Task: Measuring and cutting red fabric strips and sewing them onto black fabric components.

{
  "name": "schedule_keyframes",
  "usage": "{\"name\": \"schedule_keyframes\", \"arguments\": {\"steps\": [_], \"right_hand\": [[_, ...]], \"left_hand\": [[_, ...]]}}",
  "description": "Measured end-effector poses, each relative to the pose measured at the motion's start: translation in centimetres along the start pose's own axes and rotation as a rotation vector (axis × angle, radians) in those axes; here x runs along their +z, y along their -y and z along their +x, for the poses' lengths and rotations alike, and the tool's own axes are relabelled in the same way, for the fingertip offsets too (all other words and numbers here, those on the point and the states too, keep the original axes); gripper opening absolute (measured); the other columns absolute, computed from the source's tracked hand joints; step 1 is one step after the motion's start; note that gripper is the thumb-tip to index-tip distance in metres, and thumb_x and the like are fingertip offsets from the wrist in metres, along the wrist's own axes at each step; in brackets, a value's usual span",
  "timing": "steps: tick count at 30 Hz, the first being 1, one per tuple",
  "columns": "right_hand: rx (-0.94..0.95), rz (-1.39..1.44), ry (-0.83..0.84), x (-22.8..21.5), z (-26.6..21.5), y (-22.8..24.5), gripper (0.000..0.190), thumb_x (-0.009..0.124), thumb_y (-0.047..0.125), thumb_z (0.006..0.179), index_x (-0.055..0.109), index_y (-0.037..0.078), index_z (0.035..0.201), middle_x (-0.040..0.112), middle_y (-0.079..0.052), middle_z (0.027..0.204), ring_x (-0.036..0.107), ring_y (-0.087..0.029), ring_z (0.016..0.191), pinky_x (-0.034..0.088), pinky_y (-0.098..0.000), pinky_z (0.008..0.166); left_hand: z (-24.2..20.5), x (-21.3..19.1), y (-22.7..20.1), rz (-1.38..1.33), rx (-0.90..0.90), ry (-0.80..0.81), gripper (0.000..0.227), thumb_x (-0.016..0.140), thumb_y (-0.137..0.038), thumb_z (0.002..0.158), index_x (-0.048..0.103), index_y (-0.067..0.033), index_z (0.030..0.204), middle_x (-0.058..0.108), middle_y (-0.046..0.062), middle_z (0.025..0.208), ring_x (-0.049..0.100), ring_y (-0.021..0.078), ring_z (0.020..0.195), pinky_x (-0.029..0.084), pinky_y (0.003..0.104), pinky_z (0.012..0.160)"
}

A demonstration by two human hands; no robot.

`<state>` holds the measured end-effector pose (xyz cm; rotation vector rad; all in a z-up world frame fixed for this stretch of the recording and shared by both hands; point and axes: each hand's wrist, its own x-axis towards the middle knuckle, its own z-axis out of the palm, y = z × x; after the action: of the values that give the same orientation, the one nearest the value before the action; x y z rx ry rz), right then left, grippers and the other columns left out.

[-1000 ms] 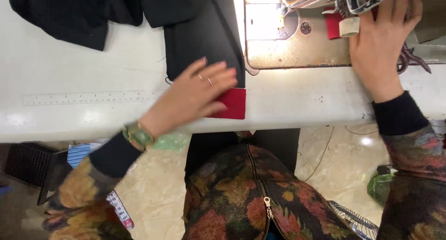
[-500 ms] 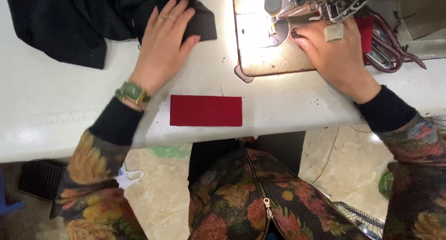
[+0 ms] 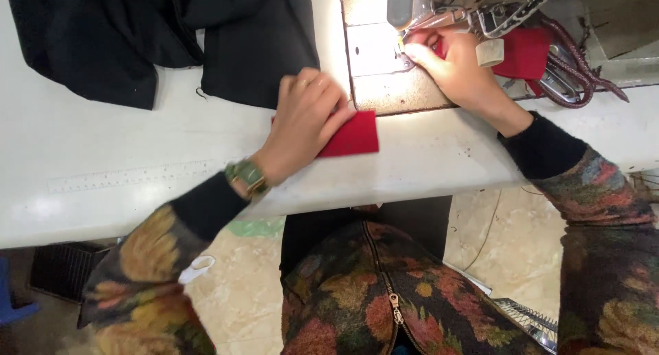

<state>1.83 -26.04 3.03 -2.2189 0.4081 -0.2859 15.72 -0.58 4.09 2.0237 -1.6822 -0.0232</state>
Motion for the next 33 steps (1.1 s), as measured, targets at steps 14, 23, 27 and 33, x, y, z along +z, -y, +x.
{"name": "schedule_keyframes", "arguments": {"steps": [14, 23, 27, 33], "right_hand": [[0.131, -0.059, -0.041, -0.7, -0.9, -0.3, 0.027, 0.061, 0.028, 0.117, 0.058, 0.010, 0.098, 0.051, 0.002, 0.086, 0.050, -0.012, 0.081, 0.040, -0.0291, 0.077], [-0.053, -0.063, -0.022, -0.6, -0.6, 0.1, 0.008, 0.066, 0.009, 0.111, 0.070, 0.005, 0.106, 0.066, -0.001, 0.098, 0.053, -0.011, 0.082, 0.042, -0.0274, 0.076], [-0.030, -0.045, -0.020, -0.5, -1.4, 0.2, 0.011, 0.065, 0.011, 0.113, 0.071, 0.002, 0.114, 0.043, 0.004, 0.074, 0.037, -0.007, 0.067, 0.031, -0.0259, 0.062], [-0.784, -1.098, -0.172, 0.0, -2.3, 0.2, 0.021, 0.061, -0.006, 0.104, 0.072, 0.007, 0.115, 0.048, -0.002, 0.078, 0.048, -0.019, 0.071, 0.043, -0.0296, 0.066]], "left_hand": [[4.5, 2.6, 1.1, 0.166, 0.147, -0.098, 0.039, 0.059, -0.051, 0.105, 0.065, -0.0139, 0.098, 0.057, 0.004, 0.091, 0.051, 0.0257, 0.093, 0.035, 0.042, 0.080], [7.0, 4.6, 2.1, -0.002, 0.076, -0.130, 0.033, 0.068, -0.039, 0.101, 0.056, -0.0134, 0.084, 0.062, 0.004, 0.098, 0.051, 0.0273, 0.106, 0.035, 0.041, 0.084], [7.1, 4.7, 1.9, 0.029, 0.022, -0.122, 0.035, 0.071, -0.044, 0.096, 0.057, -0.0141, 0.086, 0.063, 0.004, 0.101, 0.051, 0.0273, 0.107, 0.036, 0.041, 0.088], [6.8, 4.8, 2.0, 0.028, 0.006, -0.094, 0.027, 0.069, -0.043, 0.097, 0.064, -0.0171, 0.089, 0.066, 0.003, 0.103, 0.051, 0.0282, 0.110, 0.035, 0.044, 0.087]]}}
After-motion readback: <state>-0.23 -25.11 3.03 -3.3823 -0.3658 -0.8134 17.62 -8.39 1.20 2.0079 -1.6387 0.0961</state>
